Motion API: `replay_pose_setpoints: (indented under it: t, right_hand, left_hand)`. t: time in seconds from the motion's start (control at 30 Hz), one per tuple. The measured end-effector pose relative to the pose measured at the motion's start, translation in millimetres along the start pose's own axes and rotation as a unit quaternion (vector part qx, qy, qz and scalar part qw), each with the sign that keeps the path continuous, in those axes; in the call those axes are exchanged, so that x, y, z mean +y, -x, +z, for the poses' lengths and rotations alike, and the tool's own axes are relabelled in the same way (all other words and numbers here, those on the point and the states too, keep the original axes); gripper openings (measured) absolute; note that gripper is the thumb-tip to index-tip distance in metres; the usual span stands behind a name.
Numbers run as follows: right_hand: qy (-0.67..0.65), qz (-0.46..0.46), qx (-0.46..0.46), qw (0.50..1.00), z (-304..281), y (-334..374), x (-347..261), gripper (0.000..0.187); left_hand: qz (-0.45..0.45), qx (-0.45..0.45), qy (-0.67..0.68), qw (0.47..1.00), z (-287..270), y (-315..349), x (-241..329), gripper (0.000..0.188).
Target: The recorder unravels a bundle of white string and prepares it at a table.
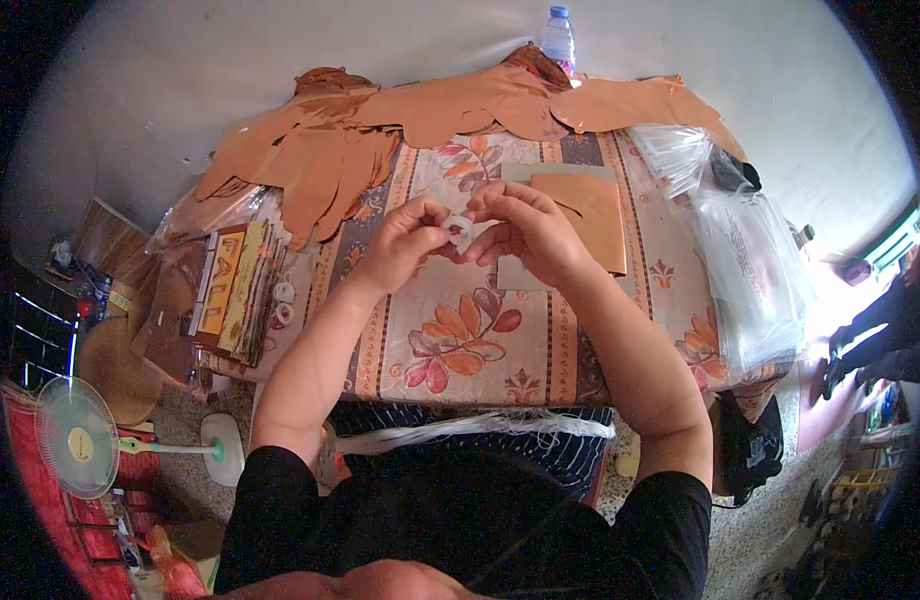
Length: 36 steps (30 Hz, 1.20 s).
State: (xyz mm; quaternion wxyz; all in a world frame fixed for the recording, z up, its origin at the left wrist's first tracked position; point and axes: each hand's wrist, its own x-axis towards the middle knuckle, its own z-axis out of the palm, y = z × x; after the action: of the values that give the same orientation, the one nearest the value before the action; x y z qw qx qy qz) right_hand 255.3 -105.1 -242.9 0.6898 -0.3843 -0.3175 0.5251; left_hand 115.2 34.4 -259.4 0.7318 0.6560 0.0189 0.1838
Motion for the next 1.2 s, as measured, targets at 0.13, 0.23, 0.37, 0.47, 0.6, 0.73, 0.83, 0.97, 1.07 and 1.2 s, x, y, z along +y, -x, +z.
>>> replay_pose_setpoints:
  t: [0.13,0.23,0.37,0.47,0.6,0.73,0.83,0.97,1.07,1.2]
  right_hand:
    - [0.017,-0.028,0.028,0.999,-1,-4,0,0.019]
    - [0.054,-0.014,0.041,0.998,-5,-5,-1,0.018]
    - [0.102,-0.005,0.04,0.994,-4,-3,3,0.015]
    - [0.111,0.0,0.023,0.994,3,-1,5,0.015]
    - [0.141,0.007,0.0,0.99,6,-1,9,0.017]
    - [0.158,0.005,-0.006,0.987,8,3,12,0.016]
    - [0.174,0.01,0.004,0.985,12,4,11,0.015]
    - [0.181,0.011,-0.005,0.983,6,2,14,0.016]
    - [0.198,0.017,-0.006,0.98,5,-1,15,0.016]
    - [0.203,0.02,-0.026,0.979,8,-5,18,0.016]
  left_hand:
    - [-0.064,-0.01,0.109,0.992,-16,5,15,0.006]
    - [-0.098,0.025,0.047,0.994,-31,24,30,0.01]
    - [-0.122,0.062,-0.169,0.976,-69,63,63,0.012]
    - [-0.166,0.142,-0.256,0.942,-105,95,87,0.011]
    - [-0.186,0.187,-0.487,0.833,-131,122,79,0.006]
    - [-0.178,0.206,-0.661,0.699,-113,120,81,0.014]
    - [-0.069,0.25,-0.712,0.653,-114,130,80,0.014]
    - [-0.105,0.235,-0.558,0.789,-65,148,98,0.012]
    - [-0.238,0.084,-0.344,0.904,-20,170,91,0.009]
    - [-0.263,-0.153,-0.334,0.892,8,198,26,0.012]
